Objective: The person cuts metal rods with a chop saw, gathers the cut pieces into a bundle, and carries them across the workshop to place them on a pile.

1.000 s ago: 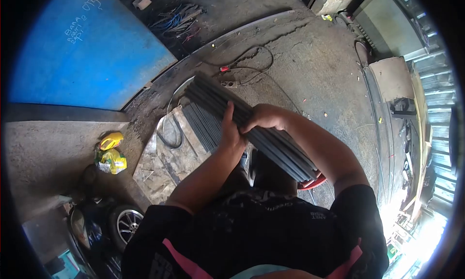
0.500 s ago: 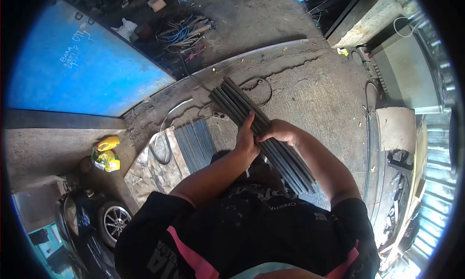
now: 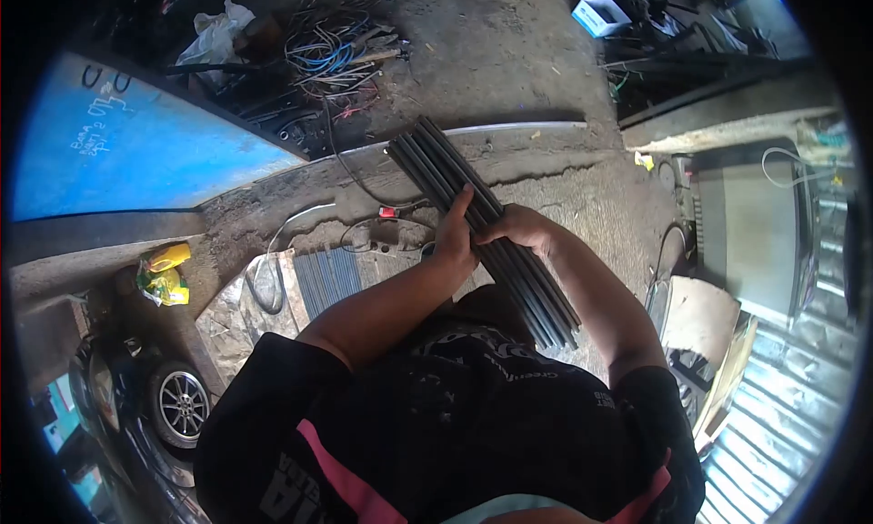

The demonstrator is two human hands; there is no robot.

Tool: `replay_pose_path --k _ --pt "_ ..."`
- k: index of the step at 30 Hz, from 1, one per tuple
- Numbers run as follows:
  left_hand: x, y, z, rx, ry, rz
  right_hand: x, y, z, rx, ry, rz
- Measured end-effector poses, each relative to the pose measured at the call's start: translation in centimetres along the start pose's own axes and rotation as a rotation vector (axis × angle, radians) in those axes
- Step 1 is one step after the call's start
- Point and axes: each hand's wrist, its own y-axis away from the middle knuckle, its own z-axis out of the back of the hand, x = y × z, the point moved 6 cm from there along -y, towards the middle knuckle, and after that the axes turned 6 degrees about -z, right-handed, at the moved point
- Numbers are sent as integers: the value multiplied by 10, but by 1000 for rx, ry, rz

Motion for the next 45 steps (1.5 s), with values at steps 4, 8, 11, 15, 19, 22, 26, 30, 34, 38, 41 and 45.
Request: replay_pose_path --k 4,8,11,15,19,22,26,30,34,38,41,45 --pt "-45 -65 -51 -67 54 -25 59 -55 66 66 -5 23" --pt "-85 -139 -94 -76 83 -135 132 -91 127 104 116 38" --pt "-105 -208 -123 -138 98 -145 181 -143 186 171 164 92" --pt "-156 -290 -193 -192 138 -377 277 -180 267 80 487 330" --pt "-191 -355 -246 -252 282 -352 352 -205 331 273 472 72" --pt "-229 -400 -289 -275 317 -383 420 -215 369 340 471 117" --pt "-283 -476 -334 -185 428 -327 492 -269 422 351 503 17" --pt "-332 -567 -360 -219 404 -486 558 -325 472 338 454 165" --pt "-418 -658 -409 -208 419 -412 664 -385 531 346 430 77" --pt "-494 -717 -455 -296 368 -417 753 -437 576 366 521 52" --pt "-553 -773 -473 -339 395 -448 832 -467 592 443 501 95" --pt "-631 -859 -487 -308 514 -547 929 -560 617 477 636 138"
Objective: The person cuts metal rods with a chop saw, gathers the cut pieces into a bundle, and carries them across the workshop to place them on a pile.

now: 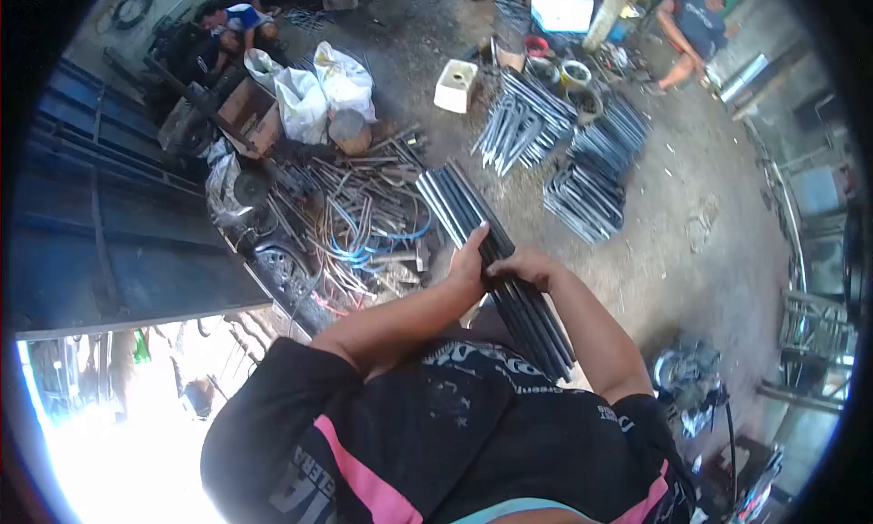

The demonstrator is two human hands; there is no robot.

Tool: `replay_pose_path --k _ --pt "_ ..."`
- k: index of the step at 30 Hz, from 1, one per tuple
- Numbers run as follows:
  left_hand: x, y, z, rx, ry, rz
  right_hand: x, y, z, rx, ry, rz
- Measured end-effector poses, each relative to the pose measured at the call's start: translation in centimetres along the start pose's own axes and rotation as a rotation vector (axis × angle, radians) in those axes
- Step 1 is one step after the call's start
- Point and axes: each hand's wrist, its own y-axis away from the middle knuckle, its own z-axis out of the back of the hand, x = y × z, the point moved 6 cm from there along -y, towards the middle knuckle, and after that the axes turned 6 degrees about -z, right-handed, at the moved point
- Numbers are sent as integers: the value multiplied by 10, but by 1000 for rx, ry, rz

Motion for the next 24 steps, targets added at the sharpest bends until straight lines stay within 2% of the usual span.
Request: replay_pose_path --k 1,2,4,7,11,13,17,18,19,21,23,24 --pt "-6 -10 -9 -69 38 -74 0 -18 18 -16 43 1" --pt "-11 -21 -24 -81 48 -34 11 -16 30 1 44 -17" --pt "-24 -51 -55 -106 67 -72 70 -7 59 94 99 -65" --pt "-49 -93 -82 -138 94 -82 123 -25 92 168 73 -78" --pt "-95 -162 -118 -135 169 -40 152 -109 148 151 139 -142" --pt "-115 -190 -123 -206 154 -123 213 -109 155 176 110 -90" --pt "-173 -227 -152 -241 175 -136 266 -152 172 273 86 -85" --pt "-188 -239 -157 -252 185 -161 288 -160 175 286 40 28" --pt "-203 -254 -163 -246 153 -193 310 -173 182 306 56 35" --pt "-224 -283 -164 -260 127 -231 333 -196 196 305 172 -103" --pt "-249 -319 -173 -223 193 -233 367 -226 210 342 170 -47" --pt "-261 -335 -177 -263 211 -264 375 -250 222 324 266 -107"
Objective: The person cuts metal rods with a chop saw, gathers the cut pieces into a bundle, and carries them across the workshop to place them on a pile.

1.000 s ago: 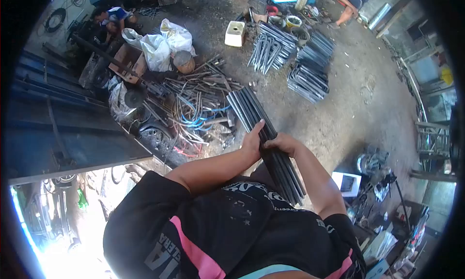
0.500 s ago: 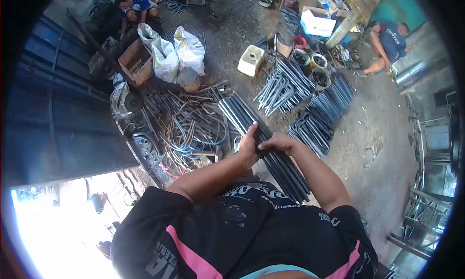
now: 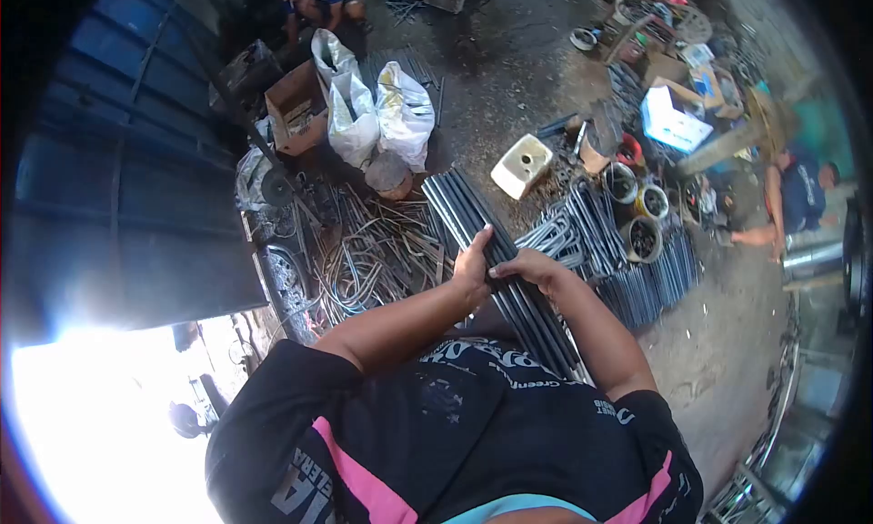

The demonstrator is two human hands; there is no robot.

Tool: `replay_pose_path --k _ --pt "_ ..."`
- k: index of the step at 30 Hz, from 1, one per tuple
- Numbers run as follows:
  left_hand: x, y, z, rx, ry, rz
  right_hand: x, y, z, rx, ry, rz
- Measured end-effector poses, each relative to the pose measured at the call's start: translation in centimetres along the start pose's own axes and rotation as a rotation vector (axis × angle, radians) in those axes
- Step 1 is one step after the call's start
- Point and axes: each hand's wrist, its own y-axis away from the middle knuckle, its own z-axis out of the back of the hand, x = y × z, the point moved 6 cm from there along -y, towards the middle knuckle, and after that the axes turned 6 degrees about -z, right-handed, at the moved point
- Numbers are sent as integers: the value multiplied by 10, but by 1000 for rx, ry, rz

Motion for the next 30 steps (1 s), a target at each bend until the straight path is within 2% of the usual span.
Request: replay_pose_path --k 1,2,5,9,14,17,19,20,21,24,26,30 --pt "-3 -11 -9 -17 15 -11 6 -12 17 -12 82 -78" --pt "-13 -22 -23 -37 31 -45 41 4 24 -19 106 -12" --pt "-39 -65 -59 -50 87 -83 75 -31 67 -34 124 77" --pt "-72 -100 -97 -99 116 -90 120 -56 106 93 78 -16" --pt "-126 -157 -153 -76 163 -58 183 -107 163 52 96 -23" --pt "-140 -196 -155 -104 143 -51 201 -131 178 11 94 -45" --pt "-177 -252 -178 -72 114 -133 259 -159 209 -53 171 71" --pt "-198 -243 -197 -125 88 -60 282 -151 208 45 22 5" --pt "-209 -255 -204 -140 73 -38 306 -145 209 46 3 -52" --pt "-241 -292 -221 -160 84 -49 335 -177 233 41 -29 -143" --pt "-266 -319 -241 -100 99 -93 374 -188 252 19 34 -46" --pt "-306 -367 -269 -106 78 -96 424 -227 285 65 60 -31"
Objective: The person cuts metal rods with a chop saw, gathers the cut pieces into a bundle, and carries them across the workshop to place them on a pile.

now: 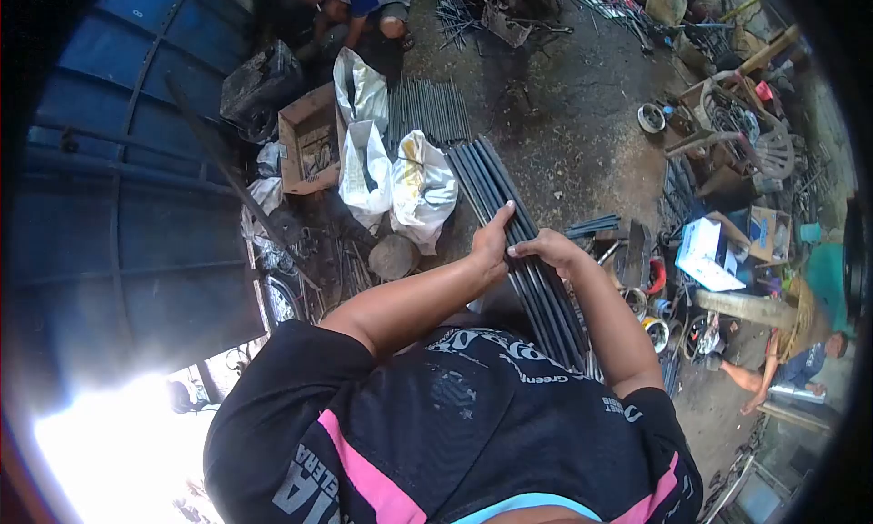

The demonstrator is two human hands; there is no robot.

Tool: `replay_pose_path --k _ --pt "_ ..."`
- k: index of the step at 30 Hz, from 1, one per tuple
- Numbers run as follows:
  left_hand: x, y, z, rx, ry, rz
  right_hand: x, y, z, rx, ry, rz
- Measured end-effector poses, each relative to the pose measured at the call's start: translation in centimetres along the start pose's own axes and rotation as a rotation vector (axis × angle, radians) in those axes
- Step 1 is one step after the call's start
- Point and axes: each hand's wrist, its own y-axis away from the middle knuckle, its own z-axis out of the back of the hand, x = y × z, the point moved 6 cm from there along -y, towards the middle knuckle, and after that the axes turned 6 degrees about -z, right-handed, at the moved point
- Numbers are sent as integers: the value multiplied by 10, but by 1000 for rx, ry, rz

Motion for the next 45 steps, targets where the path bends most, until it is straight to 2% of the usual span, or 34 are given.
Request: replay_pose_path --k 8,11,13,15,21,23,30,37,43,45 --pt "-52 -117 -72 -49 61 -75 87 -78 92 70 47 17" --pt "-59 -144 -93 -64 83 -34 113 -93 122 103 104 -94" --pt "-72 -151 -110 -164 55 -72 135 -97 136 117 109 -89" --pt "-75 -168 -119 -161 86 -45 146 -110 151 99 124 -96" --pt "-95 -214 -131 -182 68 -62 183 -133 172 124 85 -111" --pt "-107 -224 -140 -127 6 -56 195 -142 178 120 79 -116" --pt "-151 -264 -150 -141 54 4 243 -179 184 95 81 -172" --pt "-241 -339 -146 -125 146 13 343 -250 175 51 120 -224" --pt "-362 -401 -139 -105 111 -182 449 -331 154 13 253 -127" --pt "-394 -420 -137 -113 113 -188 472 -361 149 22 242 -80"
